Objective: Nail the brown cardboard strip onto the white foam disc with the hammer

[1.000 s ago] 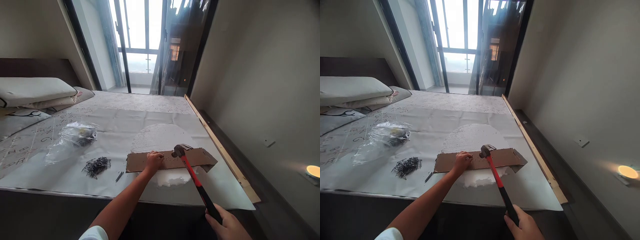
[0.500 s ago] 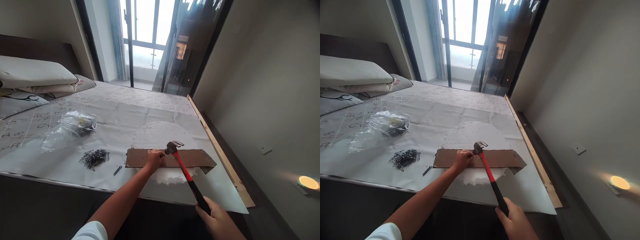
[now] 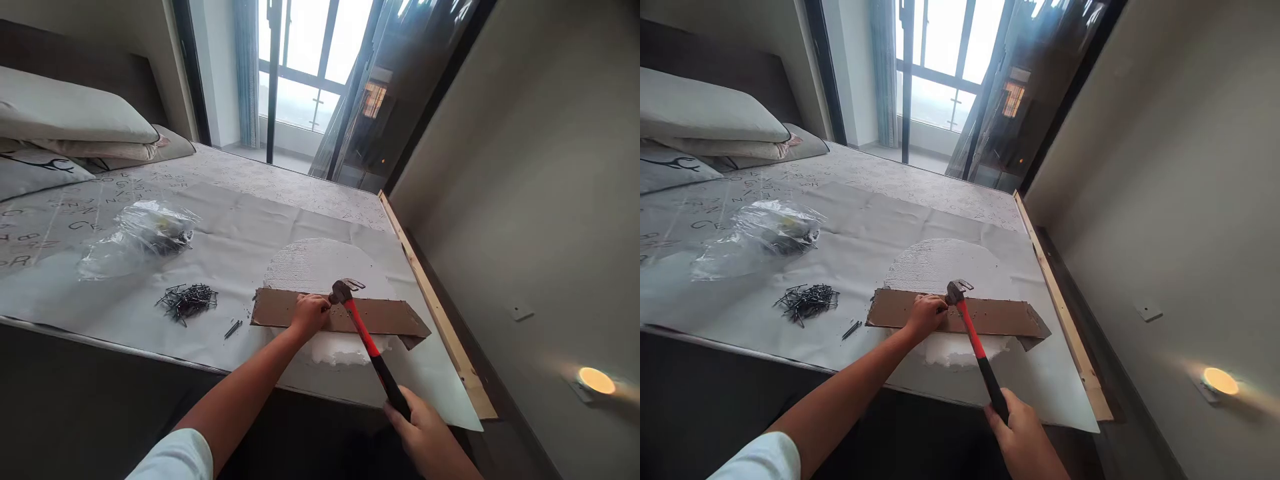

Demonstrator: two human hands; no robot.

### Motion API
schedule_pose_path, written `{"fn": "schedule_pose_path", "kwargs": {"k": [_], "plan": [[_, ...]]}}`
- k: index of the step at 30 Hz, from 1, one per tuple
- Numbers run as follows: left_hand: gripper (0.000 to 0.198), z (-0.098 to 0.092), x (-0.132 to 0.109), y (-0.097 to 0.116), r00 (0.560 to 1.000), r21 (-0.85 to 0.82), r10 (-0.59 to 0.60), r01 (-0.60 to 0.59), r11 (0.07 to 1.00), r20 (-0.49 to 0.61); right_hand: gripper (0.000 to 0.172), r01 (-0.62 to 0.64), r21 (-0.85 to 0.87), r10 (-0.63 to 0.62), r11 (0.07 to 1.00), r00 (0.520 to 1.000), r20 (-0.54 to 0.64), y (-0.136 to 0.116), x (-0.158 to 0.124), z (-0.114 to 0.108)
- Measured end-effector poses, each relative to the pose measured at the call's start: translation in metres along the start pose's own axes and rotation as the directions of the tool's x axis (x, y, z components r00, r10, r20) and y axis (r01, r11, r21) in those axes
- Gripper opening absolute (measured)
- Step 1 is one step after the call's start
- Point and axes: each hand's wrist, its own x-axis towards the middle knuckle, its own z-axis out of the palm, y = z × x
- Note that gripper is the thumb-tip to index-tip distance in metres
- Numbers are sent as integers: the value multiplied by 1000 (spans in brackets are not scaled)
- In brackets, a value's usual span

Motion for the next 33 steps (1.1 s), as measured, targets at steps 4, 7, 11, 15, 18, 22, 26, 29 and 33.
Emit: {"fn": "schedule_pose_path", "kwargs": {"k": [4, 7, 11, 15, 18, 22, 26, 29, 33], "plan": [[14, -2, 0, 3, 1000, 11, -15, 15, 1000, 17, 37, -2, -3, 2, 1000, 1000, -22, -6, -6, -7], [15, -2, 0, 4, 1000, 17, -26, 26, 1000, 14, 35, -12, -17, 11, 1000, 999, -39, -7, -6, -5], [14, 0, 0, 2, 1000, 45, -7, 7, 999, 14, 31, -11, -34, 11, 999, 1000, -14, -4, -3, 6], [14, 2, 1, 0, 1000, 50, 5, -5, 999, -1, 39, 10, 2, -10, 1000, 998, -62, -4, -6, 3], [14, 1, 1, 1, 1000, 48, 2, -2, 999, 3, 39, 15, 5, -15, 1000, 998, -66, 0, -4, 4], [14, -1, 0, 2, 1000, 83, 17, -17, 996, 5, 34, 18, -17, -18, 1000, 1000, -7, 10, 4, 15], [14, -1, 0, 3, 1000, 76, 17, -18, 997, 10, 36, 11, 2, -11, 1000, 998, -65, 6, 0, 11], [14, -8, 1, 1, 999, -1, 5, -5, 1000, 46, 38, -3, 45, 6, 999, 998, -55, -4, -7, -1], [22, -37, 3, -10, 1000, -231, -10, 13, 973, 17, 39, 3, 7, -3, 1000, 997, -72, -5, -5, 2]]}}
